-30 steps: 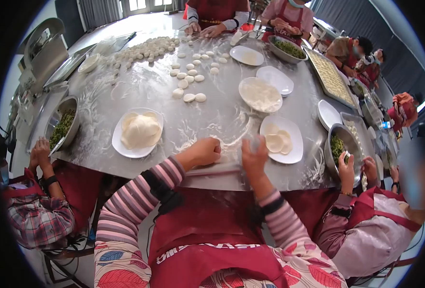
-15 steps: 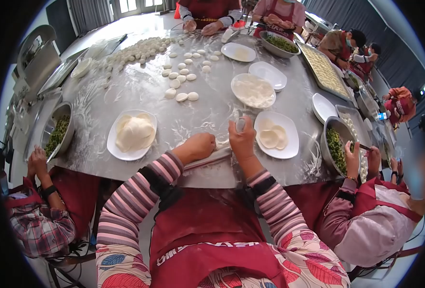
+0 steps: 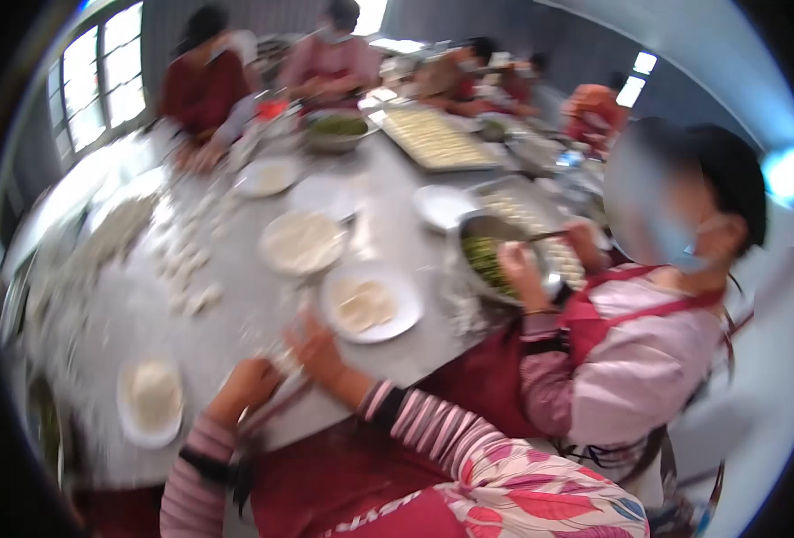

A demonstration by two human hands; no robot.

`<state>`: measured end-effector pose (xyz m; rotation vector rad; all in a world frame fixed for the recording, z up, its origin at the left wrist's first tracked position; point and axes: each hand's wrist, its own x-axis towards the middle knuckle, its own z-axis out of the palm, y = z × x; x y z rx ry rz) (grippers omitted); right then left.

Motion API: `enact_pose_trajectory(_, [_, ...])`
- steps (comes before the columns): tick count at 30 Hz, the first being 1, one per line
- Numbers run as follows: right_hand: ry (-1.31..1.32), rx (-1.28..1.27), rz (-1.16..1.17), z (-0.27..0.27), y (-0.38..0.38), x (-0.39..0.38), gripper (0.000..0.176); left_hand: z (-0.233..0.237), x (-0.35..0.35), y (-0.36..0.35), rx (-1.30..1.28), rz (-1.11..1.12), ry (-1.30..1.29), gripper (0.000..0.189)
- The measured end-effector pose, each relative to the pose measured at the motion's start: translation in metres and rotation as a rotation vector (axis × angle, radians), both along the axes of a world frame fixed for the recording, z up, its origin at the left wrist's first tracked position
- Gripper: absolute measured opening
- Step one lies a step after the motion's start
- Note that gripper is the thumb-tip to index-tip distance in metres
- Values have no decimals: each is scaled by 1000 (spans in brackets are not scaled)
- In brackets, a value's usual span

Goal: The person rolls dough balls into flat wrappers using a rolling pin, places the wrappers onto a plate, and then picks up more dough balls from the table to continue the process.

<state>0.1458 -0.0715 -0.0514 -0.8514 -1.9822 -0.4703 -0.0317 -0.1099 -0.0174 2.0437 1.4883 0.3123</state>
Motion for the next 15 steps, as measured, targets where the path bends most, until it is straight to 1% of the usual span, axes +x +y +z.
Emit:
enact_pose_trajectory(1, [116, -414, -3, -8, -15, 1, 32, 0, -2, -7, 55, 26, -60, 22])
enact_pose_trajectory(2, [470, -520, 81, 10, -34, 7, 29, -3, -8, -9, 106, 22, -121, 19])
enact_pose_trajectory(3, [458, -567, 103, 35, -57, 19, 28, 4, -9, -20, 19, 84, -210, 20])
enact_pose_trajectory(4, [640, -512, 252, 31, -60, 22, 30, 12, -9, -22, -76, 149, -295, 20])
enact_pose_trajectory(5, [638, -446, 225, 25, -51, 18, 30, 16, -7, -21, -83, 138, -290, 20])
enact_pose_trajectory(6, [635, -387, 197, 34, -41, 11, 30, 19, -3, -21, -106, 153, -269, 21])
enact_pose_trajectory(7, [642, -398, 189, 32, -27, 3, 30, 21, 1, -23, -129, 174, -245, 21])
enact_pose_trajectory(8, [597, -451, 153, 26, -9, -7, 30, 16, 2, -20, -141, 175, -236, 21])
enact_pose_trajectory(9, [550, -501, 123, 28, -2, -13, 29, 11, 4, -12, -36, 149, -220, 20])
enact_pose_trajectory(10, [557, -506, 126, 28, -3, -14, 29, 10, 4, -7, 72, 122, -205, 19])
enact_pose_trajectory(12, [598, -547, 172, 28, -9, -7, 28, 18, 3, -10, 23, 98, -199, 18])
enact_pose_trajectory(14, [586, -527, 162, 17, -37, 11, 28, 30, 3, -16, -78, 64, -101, 18])
enact_pose_trajectory(15, [588, -486, 202, 19, -57, 22, 29, 29, 2, -21, -71, 112, -180, 17])
